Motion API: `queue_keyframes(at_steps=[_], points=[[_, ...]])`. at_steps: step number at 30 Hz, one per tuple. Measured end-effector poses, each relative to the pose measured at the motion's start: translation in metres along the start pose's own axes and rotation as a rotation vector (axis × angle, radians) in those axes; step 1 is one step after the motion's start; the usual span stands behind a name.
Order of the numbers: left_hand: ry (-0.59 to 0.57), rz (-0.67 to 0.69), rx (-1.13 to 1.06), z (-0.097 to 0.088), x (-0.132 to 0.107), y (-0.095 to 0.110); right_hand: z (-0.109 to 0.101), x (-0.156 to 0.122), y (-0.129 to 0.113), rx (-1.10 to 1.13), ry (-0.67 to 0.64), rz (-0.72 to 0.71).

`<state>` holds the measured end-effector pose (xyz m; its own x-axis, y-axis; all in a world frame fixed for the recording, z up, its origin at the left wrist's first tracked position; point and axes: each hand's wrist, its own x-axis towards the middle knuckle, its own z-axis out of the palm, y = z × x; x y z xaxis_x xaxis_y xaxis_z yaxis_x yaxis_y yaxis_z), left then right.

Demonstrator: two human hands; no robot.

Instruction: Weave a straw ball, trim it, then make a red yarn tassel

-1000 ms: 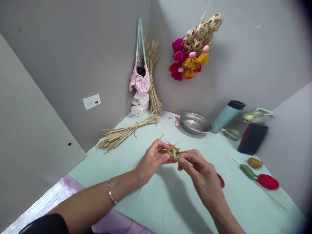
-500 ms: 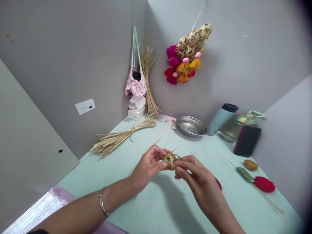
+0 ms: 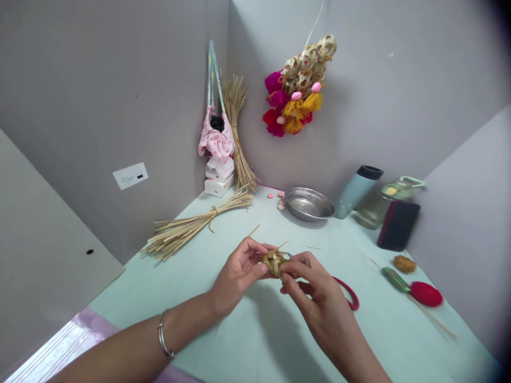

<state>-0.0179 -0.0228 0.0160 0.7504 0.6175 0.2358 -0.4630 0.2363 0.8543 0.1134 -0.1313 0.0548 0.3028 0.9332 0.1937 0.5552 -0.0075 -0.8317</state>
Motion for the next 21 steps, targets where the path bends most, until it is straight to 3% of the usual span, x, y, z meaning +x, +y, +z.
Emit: queue_keyframes(at_steps=[9, 15, 21], points=[[0.008, -0.003, -0.001, 0.001, -0.001, 0.0, -0.008, 0.002, 0.001, -0.007, -0.097, -0.111], [0.042, -0.009, -0.015, 0.001, 0.0, -0.004, 0.003, 0.006, 0.007, 0.145, 0.048, -0.002], [0.03, -0.005, -0.04, 0.001, 0.0, -0.003, 0.008, 0.004, 0.008, 0.154, 0.12, 0.024]])
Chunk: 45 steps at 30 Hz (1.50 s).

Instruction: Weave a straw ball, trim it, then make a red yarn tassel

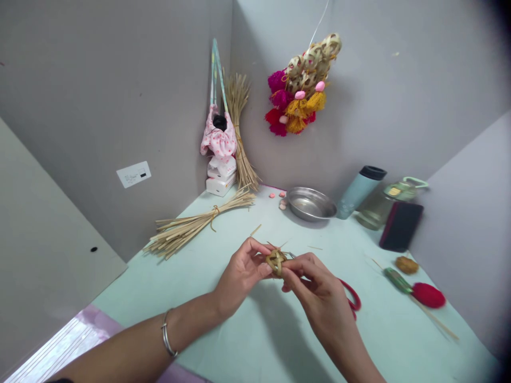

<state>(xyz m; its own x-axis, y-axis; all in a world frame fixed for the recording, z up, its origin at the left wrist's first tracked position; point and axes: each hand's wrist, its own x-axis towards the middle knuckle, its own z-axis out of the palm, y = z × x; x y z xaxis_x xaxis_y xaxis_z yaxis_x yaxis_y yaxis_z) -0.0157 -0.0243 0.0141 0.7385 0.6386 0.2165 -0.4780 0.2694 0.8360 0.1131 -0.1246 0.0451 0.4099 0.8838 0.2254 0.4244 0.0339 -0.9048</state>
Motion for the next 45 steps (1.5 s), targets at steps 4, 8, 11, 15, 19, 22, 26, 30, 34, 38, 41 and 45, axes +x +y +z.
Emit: queue_keyframes(at_steps=[4, 8, 11, 15, 19, 22, 26, 30, 34, 38, 41, 45], points=[[-0.027, 0.007, -0.019, 0.0, 0.002, 0.002, -0.001, -0.002, -0.003, -0.016, 0.038, -0.017], [-0.047, 0.002, -0.03, 0.0, 0.004, 0.002, -0.001, -0.003, -0.007, -0.045, 0.031, -0.018], [-0.055, -0.012, -0.021, 0.0, 0.004, 0.003, -0.002, -0.004, -0.01, -0.084, 0.018, -0.018], [-0.06, -0.014, -0.024, 0.002, 0.003, 0.004, -0.003, -0.005, -0.013, -0.132, 0.049, -0.02], [-0.051, -0.007, -0.03, 0.002, 0.003, 0.002, -0.002, -0.005, -0.014, -0.138, 0.061, -0.03], [-0.048, -0.017, -0.037, 0.002, 0.004, 0.002, -0.001, -0.007, -0.012, -0.113, 0.05, -0.043], [-0.013, -0.069, -0.021, 0.001, 0.004, 0.005, 0.001, -0.011, -0.009, -0.119, 0.103, -0.118], [0.048, -0.122, -0.012, 0.0, 0.005, 0.007, 0.002, -0.013, -0.008, -0.21, 0.053, -0.279], [0.059, -0.124, -0.004, -0.001, 0.005, 0.009, -0.001, -0.012, -0.007, -0.288, 0.031, -0.349], [0.002, -0.093, -0.032, -0.002, 0.006, 0.007, -0.008, -0.01, -0.008, -0.253, -0.004, -0.271], [-0.057, -0.057, -0.036, -0.003, 0.006, 0.004, -0.015, -0.01, -0.01, -0.184, -0.054, -0.119], [-0.069, -0.026, 0.013, -0.003, 0.005, 0.0, -0.02, -0.01, -0.011, -0.253, -0.097, -0.053]])
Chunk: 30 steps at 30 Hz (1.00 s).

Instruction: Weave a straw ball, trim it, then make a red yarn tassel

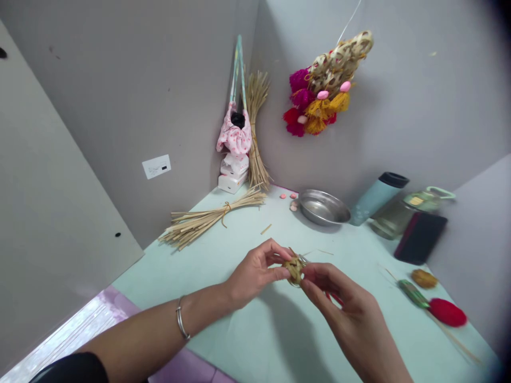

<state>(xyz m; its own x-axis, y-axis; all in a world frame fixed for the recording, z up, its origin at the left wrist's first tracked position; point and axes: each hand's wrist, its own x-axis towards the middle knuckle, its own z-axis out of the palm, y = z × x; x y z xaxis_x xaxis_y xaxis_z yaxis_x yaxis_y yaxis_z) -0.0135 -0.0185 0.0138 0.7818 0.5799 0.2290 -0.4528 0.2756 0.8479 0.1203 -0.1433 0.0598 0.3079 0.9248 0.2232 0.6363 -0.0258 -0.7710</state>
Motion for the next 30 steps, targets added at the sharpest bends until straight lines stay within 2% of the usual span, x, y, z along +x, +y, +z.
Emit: queue_keyframes(at_steps=[5, 11, 16, 22, 30], points=[[0.026, 0.008, 0.031, 0.002, 0.0, 0.0, 0.003, 0.002, -0.002, -0.112, 0.056, -0.017], [0.037, -0.025, -0.106, 0.001, 0.0, 0.0, 0.015, 0.003, -0.003, -0.096, 0.14, -0.049], [0.057, -0.037, -0.125, 0.0, 0.0, 0.001, 0.022, 0.002, -0.008, -0.165, 0.181, -0.158], [0.08, -0.065, -0.082, -0.001, 0.0, 0.003, 0.021, 0.003, -0.002, -0.275, 0.14, -0.303], [0.072, -0.076, -0.093, 0.0, 0.001, 0.002, 0.004, 0.01, 0.005, -0.478, 0.033, -0.461]])
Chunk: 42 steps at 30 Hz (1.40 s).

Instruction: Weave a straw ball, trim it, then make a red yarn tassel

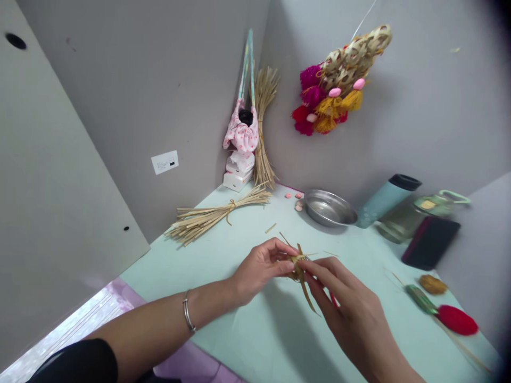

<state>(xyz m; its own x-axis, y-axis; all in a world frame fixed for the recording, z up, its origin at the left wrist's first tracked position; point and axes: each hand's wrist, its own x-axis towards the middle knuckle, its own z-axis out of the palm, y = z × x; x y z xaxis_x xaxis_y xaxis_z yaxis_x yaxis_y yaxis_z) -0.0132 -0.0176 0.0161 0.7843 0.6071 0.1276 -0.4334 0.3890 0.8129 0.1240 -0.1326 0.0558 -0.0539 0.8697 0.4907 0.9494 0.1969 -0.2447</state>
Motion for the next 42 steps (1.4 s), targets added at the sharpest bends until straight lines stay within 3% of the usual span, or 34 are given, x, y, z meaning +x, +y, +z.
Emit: queue_keyframes(at_steps=[4, 9, 17, 36, 42], points=[[0.035, -0.015, 0.025, 0.001, 0.0, 0.002, -0.002, 0.002, 0.001, -0.015, -0.012, -0.035], [-0.006, -0.068, -0.006, -0.002, -0.001, 0.005, -0.002, 0.003, 0.001, 0.129, -0.051, -0.051], [-0.028, -0.15, -0.014, -0.004, 0.0, 0.008, -0.012, 0.011, 0.012, 0.134, -0.203, -0.113], [-0.092, -0.192, -0.021, -0.006, -0.001, 0.002, -0.006, 0.005, 0.019, 0.096, -0.155, -0.104], [-0.053, -0.225, 0.019, -0.007, 0.0, -0.001, 0.0, 0.001, 0.016, 0.145, -0.166, -0.036]])
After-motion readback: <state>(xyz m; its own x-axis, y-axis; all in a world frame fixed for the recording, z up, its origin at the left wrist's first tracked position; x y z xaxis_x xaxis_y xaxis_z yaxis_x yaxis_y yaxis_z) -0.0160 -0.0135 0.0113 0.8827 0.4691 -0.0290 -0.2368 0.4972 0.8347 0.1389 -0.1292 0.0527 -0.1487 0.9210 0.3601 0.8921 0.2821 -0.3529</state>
